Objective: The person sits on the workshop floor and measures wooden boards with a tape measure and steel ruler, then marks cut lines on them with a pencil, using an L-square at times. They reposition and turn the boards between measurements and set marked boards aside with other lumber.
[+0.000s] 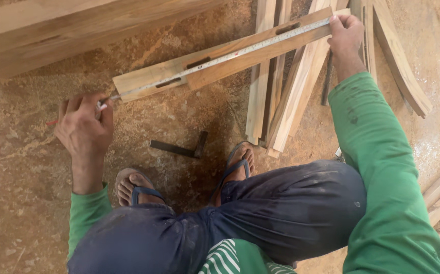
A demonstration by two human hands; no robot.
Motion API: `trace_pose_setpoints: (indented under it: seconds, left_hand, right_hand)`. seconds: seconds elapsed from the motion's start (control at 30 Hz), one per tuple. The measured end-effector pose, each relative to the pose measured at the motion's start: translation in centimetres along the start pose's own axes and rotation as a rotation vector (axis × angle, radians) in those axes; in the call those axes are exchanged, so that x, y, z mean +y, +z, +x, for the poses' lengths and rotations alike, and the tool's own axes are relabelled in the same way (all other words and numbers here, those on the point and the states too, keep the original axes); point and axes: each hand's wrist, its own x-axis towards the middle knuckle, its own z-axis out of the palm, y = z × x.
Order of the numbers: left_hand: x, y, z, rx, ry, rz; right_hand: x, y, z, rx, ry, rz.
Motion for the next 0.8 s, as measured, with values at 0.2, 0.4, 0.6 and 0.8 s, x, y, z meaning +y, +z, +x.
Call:
trace_pose_setpoints:
  seconds: [0.2, 0.4, 0.6, 0.8]
  left_hand:
    - [-0.7, 1.2, -0.1, 0.004, 0.014, 0.024]
    - [-1.1, 1.8, -0.8, 0.001, 0.004, -0.018]
    - [-1.4, 2.4, -0.7, 0.021, 0.019, -0.025]
    - [-1.6, 2.5, -0.8, 0.035, 0.024, -0.013]
  right_hand:
    - [0.5, 0.0, -0.3, 0.017, -0.139, -0.07]
    - [0.6, -0.4, -0.7, 0.002, -0.205, -0.102]
    - [0.5, -0.4, -0.9, 0.0, -0.221, -0.099]
    - [0.8, -0.5, -0.7, -0.006, -0.332, -0.142]
